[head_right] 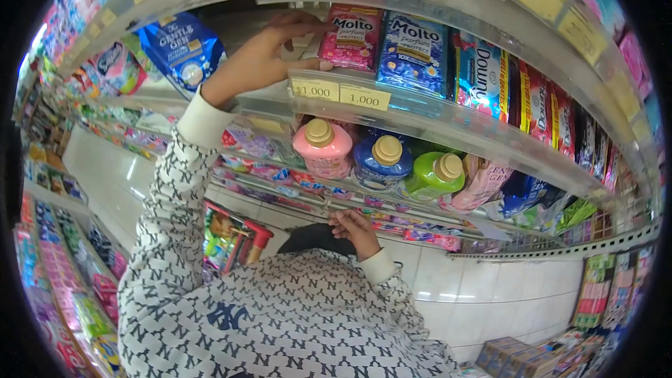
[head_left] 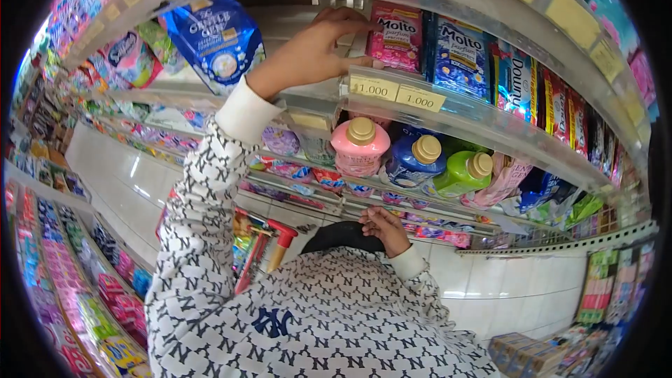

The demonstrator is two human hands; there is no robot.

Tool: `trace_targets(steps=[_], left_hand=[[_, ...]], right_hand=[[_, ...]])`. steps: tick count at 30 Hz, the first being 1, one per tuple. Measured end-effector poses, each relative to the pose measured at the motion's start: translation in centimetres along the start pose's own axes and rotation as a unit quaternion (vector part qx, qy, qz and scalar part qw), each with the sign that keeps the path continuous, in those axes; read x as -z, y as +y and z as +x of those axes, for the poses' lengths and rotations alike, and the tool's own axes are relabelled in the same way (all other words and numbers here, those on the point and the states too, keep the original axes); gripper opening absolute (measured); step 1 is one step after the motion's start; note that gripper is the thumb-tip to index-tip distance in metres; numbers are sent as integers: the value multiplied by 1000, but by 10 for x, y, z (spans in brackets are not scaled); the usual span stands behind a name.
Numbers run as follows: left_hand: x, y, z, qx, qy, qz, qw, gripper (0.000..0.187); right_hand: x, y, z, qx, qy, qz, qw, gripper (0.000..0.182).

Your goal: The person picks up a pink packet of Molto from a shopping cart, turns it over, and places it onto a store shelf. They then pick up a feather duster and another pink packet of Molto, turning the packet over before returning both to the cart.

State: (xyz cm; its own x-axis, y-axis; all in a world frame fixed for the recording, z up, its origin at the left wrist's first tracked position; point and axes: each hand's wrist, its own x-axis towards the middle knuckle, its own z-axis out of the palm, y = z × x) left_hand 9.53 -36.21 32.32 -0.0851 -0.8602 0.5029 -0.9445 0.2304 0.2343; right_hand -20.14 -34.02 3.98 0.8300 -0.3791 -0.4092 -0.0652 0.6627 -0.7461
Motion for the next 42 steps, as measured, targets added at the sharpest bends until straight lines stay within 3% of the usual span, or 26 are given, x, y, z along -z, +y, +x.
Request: trace_targets(steps=[6,12,18,27,30,33,42], left_hand=[[-4,-17,-3,-40,21,20,999,51],[-1,-7,-3,35,6,-34,999,55],[0,-8,-1,104,-6,-103,989,47],[2,-15,9,151,14,-191,970,51],[-10,-34,14,119,38,-186,975,47],[-13,-36,18,180,38,-217,959,50],[-16,-38,26,213,45,-238,947,62]], right_hand=[[-5,1,-4,-12,9,2,1000,27],[-3,6,-5,-6,2,-2,1000,26],[-6,10,-6,-4,6,-2,1000,26],[-9,7,-12,-2,17,17,1000,26],[-8,4,-13,-1,15,17,1000,26],[-11,4,-14,-1,17,13,1000,26],[-9,4,-13,4,19,22,1000,22]])
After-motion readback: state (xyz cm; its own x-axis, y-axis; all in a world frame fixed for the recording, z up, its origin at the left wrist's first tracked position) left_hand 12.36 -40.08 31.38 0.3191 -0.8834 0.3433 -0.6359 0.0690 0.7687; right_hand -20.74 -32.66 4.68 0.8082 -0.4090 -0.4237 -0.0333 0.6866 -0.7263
